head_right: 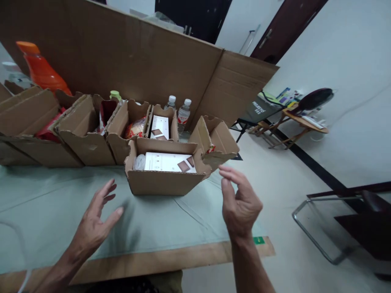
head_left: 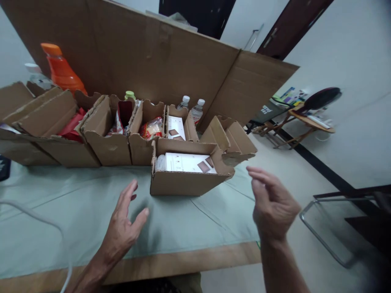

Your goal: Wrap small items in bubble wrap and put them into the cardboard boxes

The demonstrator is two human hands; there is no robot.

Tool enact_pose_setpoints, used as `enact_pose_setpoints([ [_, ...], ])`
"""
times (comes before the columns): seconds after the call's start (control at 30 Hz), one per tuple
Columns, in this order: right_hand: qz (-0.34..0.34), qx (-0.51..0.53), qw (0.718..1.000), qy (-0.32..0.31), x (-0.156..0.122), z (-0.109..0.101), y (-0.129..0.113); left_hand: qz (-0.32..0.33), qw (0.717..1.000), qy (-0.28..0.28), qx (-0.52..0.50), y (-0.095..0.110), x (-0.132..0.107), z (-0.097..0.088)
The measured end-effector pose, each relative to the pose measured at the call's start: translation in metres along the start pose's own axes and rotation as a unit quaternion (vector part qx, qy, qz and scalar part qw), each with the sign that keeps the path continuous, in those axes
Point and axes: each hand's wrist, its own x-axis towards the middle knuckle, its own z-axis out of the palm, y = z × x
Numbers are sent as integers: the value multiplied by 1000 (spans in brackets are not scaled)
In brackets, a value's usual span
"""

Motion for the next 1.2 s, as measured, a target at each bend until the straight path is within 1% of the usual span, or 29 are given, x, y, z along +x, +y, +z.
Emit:
enact_pose_setpoints([
  [0.03,46,-2,999,2,-17,-1,12,1,1000,-8,-18,2,10,6],
  [0.07,88,0,996,-27,-30,2,24,5,999,-18,-40,4,20,12],
  [0.13,161,27,979,-123,-45,21,43,5,995,-48,-91,7,41,26],
  [0.17,188,48,967,-167,-47,32,49,3,991,-64,-114,8,50,33],
  [0.2,208,70,956,-192,-48,42,53,0,988,-77,-134,10,57,39],
  [0.27,232,94,947,-203,-51,52,50,-5,984,-85,-156,12,63,48],
  [0.33,236,84,951,-184,-65,48,37,-10,984,-75,-159,11,52,49],
  [0.4,224,62,959,-165,-91,36,15,-33,986,-62,-152,3,25,37],
  [0.47,198,60,966,-157,-121,27,-12,-77,987,-39,-137,-8,-11,14],
  [0.53,171,78,966,-176,-141,29,-38,-124,984,5,-128,-17,-40,-18],
  [0.57,161,90,963,-195,-143,36,-49,-135,984,33,-116,-19,-47,-34],
  [0.6,152,104,959,-214,-141,44,-58,-137,983,59,-104,-18,-48,-47],
  [0.63,145,119,956,-224,-136,52,-62,-131,984,83,-93,-15,-43,-56],
  [0.67,140,132,956,-223,-128,59,-64,-119,984,100,-86,-10,-35,-60],
  [0.7,140,141,957,-213,-119,64,-62,-105,985,104,-84,-3,-24,-59],
  [0.73,144,141,960,-194,-112,64,-58,-88,988,93,-91,3,-14,-53],
  [0.8,162,109,969,-151,-105,51,-48,-46,991,44,-118,14,-2,-32],
  [0.87,174,54,976,-119,-113,28,-40,-22,992,-12,-120,17,-6,-9],
  [0.93,173,14,980,-102,-132,5,-39,-33,991,-50,-117,11,-25,6],
  [1.0,170,9,980,-105,-152,-6,-42,-59,990,-46,-119,0,-46,9],
  [1.07,178,32,976,-124,-161,-5,-44,-76,991,-24,-108,-11,-60,1],
  [1.13,199,64,966,-150,-156,5,-38,-78,993,-23,-87,-15,-65,-7],
  [1.2,224,94,955,-171,-140,14,-21,-72,994,-41,-66,-11,-68,-8],
])
